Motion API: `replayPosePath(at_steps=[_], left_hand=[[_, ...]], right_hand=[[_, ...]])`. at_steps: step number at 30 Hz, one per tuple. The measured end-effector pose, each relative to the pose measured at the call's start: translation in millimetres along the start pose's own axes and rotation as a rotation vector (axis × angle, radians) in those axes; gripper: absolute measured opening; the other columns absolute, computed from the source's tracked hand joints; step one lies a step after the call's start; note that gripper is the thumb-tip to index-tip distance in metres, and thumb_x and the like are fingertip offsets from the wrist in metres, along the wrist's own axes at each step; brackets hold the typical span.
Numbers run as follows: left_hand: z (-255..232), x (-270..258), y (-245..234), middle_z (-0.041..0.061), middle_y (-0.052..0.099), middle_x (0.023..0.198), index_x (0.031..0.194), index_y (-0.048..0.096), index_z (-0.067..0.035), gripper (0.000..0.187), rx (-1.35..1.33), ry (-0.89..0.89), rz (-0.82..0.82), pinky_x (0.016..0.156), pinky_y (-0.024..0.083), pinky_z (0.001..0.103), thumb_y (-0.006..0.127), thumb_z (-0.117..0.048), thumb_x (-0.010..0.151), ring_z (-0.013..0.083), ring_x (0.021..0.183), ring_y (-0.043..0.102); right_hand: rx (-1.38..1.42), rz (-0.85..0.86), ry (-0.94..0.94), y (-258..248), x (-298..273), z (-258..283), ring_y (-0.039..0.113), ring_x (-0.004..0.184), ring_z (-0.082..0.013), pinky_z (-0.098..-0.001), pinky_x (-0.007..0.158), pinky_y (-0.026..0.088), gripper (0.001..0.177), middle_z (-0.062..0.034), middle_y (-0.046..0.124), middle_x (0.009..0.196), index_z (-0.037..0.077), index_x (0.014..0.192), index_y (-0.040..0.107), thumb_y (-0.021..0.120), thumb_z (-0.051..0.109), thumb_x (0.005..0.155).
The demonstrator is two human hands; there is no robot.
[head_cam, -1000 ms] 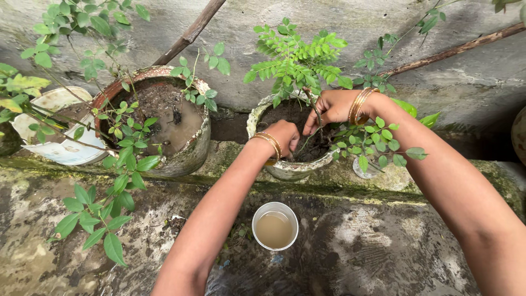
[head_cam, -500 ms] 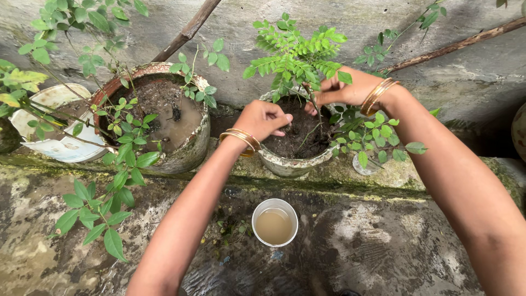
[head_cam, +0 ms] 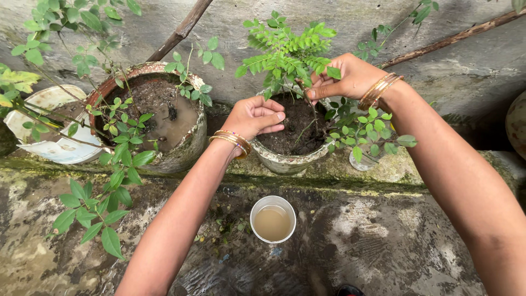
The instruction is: The person washes a plastic cup in a bucket of water and then uses their hands to press soil and arrange small plants in several plant pots on the ground.
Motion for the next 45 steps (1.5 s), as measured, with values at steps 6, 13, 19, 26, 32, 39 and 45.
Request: replayPosePath(at_steps=[6,13,19,26,32,39,45], left_hand=[[-3.2,-8.3,2.7,0.010,0.076,0.105,0.105,0.072,0.004,0.019,-0.049,-0.002,-0.009,0.089,0.065,0.033,0.072,-0.007,0.090,0.0153,0.095,0.075],[-5.0,-26.7,3.4,0.012,0.075,0.105,0.105,0.072,0.005,0.021,-0.075,-0.001,-0.039,0.089,0.064,0.032,0.076,-0.009,0.091,0.0157,0.094,0.073],[-18.0,-43.6,5.0,0.012,0.076,0.103,0.106,0.071,0.003,0.022,-0.087,0.072,-0.041,0.087,0.064,0.031,0.078,-0.009,0.088,0.0145,0.092,0.074],[-32.6,-56.0,7.1,0.012,0.076,0.103,0.107,0.071,0.003,0.022,-0.163,0.113,-0.078,0.088,0.063,0.030,0.077,-0.008,0.089,0.0149,0.091,0.074],[-38.9,-70.5,13.3,0.009,0.075,0.101,0.106,0.071,0.003,0.020,-0.240,0.128,-0.092,0.089,0.063,0.031,0.076,-0.010,0.091,0.0132,0.091,0.073],[-50.3,-93.5,14.6,0.008,0.074,0.098,0.103,0.070,0.002,0.018,-0.193,0.184,-0.111,0.084,0.062,0.030,0.078,-0.009,0.091,0.0117,0.087,0.071],[-57.7,-106.3,15.6,0.007,0.073,0.098,0.104,0.069,0.000,0.019,-0.234,0.164,-0.120,0.084,0.062,0.029,0.078,-0.009,0.090,0.0113,0.088,0.071]], right_hand=[[0.047,0.061,0.037,-1.6,-5.6,7.7,0.077,0.090,-0.0137,-0.0291,0.095,0.056,0.022,-0.0075,0.081,0.092,0.002,0.096,0.078,0.074,0.023,0.092],[-0.335,-0.097,0.108,-14.4,-49.2,50.9,0.071,0.074,-0.0131,-0.0317,0.069,0.056,0.031,-0.0074,0.080,0.082,0.006,0.093,0.083,0.078,0.036,0.088],[-0.474,-0.454,-0.004,-28.2,-102.4,109.3,0.060,0.056,-0.0134,-0.0294,0.052,0.046,0.030,-0.0083,0.072,0.067,0.003,0.091,0.081,0.080,0.033,0.093],[-0.130,-0.530,-0.421,-14.9,-127.7,148.7,0.064,0.069,-0.0067,-0.0208,0.063,0.050,0.023,-0.0041,0.071,0.080,-0.001,0.092,0.073,0.076,0.016,0.107],[0.354,-0.257,-0.363,17.3,-118.9,148.9,0.067,0.075,-0.0104,-0.0247,0.070,0.056,0.015,-0.0076,0.072,0.088,-0.002,0.100,0.071,0.068,0.012,0.103],[0.531,-0.023,-0.220,39.4,-119.7,152.9,0.070,0.082,-0.0137,-0.0285,0.073,0.058,0.019,-0.0106,0.075,0.091,-0.002,0.097,0.073,0.065,0.015,0.100],[0.201,-0.071,-0.175,34.1,-139.8,171.5,0.065,0.079,-0.0123,-0.0266,0.068,0.052,0.018,-0.0094,0.078,0.093,-0.001,0.106,0.078,0.070,0.012,0.096]])
Point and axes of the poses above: each hand's wrist, its own x-axis towards the middle knuckle, its own y-axis out of the palm, z = x × y, the point moved 7 cm from there along x, towards the middle knuckle
